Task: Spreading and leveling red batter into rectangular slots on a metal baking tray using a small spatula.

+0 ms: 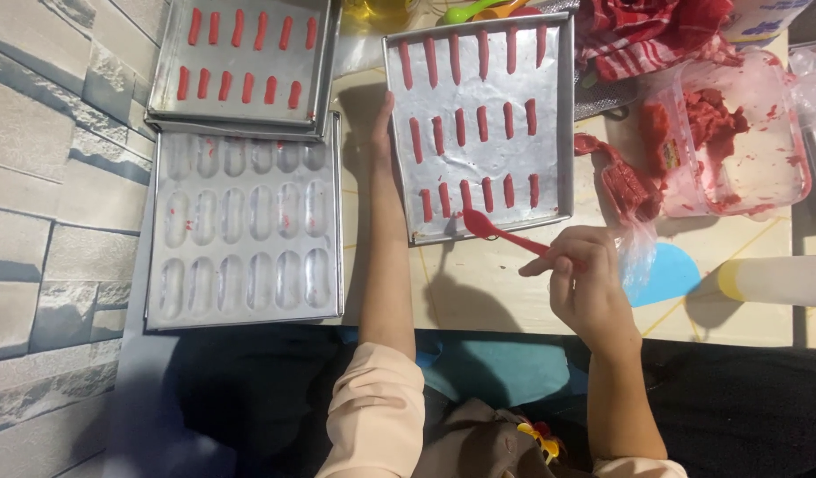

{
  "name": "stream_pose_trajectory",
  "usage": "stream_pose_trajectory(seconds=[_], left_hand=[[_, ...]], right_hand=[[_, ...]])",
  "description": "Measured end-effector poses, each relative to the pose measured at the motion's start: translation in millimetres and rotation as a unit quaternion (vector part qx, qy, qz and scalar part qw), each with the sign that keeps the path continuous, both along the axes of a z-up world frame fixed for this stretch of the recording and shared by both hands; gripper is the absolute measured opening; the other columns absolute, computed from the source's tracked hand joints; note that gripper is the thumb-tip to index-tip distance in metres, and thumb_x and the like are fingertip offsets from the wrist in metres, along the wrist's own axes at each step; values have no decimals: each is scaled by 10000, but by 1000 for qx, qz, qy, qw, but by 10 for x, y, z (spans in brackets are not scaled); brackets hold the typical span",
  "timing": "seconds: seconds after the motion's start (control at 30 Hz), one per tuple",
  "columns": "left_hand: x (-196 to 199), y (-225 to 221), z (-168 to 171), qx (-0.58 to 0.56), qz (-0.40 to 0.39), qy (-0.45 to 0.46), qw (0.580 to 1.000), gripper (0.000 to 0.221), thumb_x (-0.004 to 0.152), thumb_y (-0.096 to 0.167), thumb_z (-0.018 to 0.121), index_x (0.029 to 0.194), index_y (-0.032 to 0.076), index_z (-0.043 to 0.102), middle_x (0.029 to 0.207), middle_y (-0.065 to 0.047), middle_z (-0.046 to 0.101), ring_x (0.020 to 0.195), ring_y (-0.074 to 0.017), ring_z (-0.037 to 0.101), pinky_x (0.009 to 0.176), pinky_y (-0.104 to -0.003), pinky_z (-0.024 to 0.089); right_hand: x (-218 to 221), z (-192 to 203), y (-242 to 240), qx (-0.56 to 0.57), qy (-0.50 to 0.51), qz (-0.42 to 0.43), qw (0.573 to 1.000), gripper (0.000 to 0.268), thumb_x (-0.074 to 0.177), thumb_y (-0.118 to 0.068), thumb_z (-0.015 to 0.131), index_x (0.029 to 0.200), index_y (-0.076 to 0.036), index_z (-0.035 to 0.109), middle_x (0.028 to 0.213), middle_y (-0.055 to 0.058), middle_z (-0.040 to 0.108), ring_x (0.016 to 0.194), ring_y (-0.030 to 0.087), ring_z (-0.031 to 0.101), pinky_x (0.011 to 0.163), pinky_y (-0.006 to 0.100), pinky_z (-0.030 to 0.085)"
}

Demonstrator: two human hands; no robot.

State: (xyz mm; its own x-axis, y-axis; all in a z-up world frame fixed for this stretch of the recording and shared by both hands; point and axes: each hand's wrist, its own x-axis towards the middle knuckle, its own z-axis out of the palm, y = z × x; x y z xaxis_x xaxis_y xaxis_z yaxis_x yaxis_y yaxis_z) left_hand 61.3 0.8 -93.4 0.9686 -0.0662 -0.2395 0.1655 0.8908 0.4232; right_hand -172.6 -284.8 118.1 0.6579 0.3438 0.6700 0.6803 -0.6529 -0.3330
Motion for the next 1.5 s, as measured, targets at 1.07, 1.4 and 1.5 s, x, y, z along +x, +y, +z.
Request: stream_pose_trajectory(seconds=[1.07,1.4,1.5], left_hand=[[-184,-151,277,108,55,-20,992,713,913,330,626,1504,-35,467,1540,-190,507,1346,-241,524,1145,-337,363],[-246,-157,383,86,41,7,995,641,898,346,647,1424,-12,562,1384,-173,625,1149,-214,632,997,-309,473],[-283,-165,459,67,31,-11,997,585,913,349,651,1378,-2,592,1333,-164,648,1094,-205,634,971,-307,468]], right_hand=[[-135,-175,15,100,206,-19,973,78,1055,49,433,1122,19,406,1097,144,495,964,243,580,779,320,565],[-179,-54,-102,90,209,-38,973,173,1072,-76,431,981,3,556,973,106,599,1031,243,515,975,365,448],[-177,-181,-432,123,175,-19,977,234,1120,-148,395,1003,-31,561,1022,96,517,910,209,528,846,323,472]])
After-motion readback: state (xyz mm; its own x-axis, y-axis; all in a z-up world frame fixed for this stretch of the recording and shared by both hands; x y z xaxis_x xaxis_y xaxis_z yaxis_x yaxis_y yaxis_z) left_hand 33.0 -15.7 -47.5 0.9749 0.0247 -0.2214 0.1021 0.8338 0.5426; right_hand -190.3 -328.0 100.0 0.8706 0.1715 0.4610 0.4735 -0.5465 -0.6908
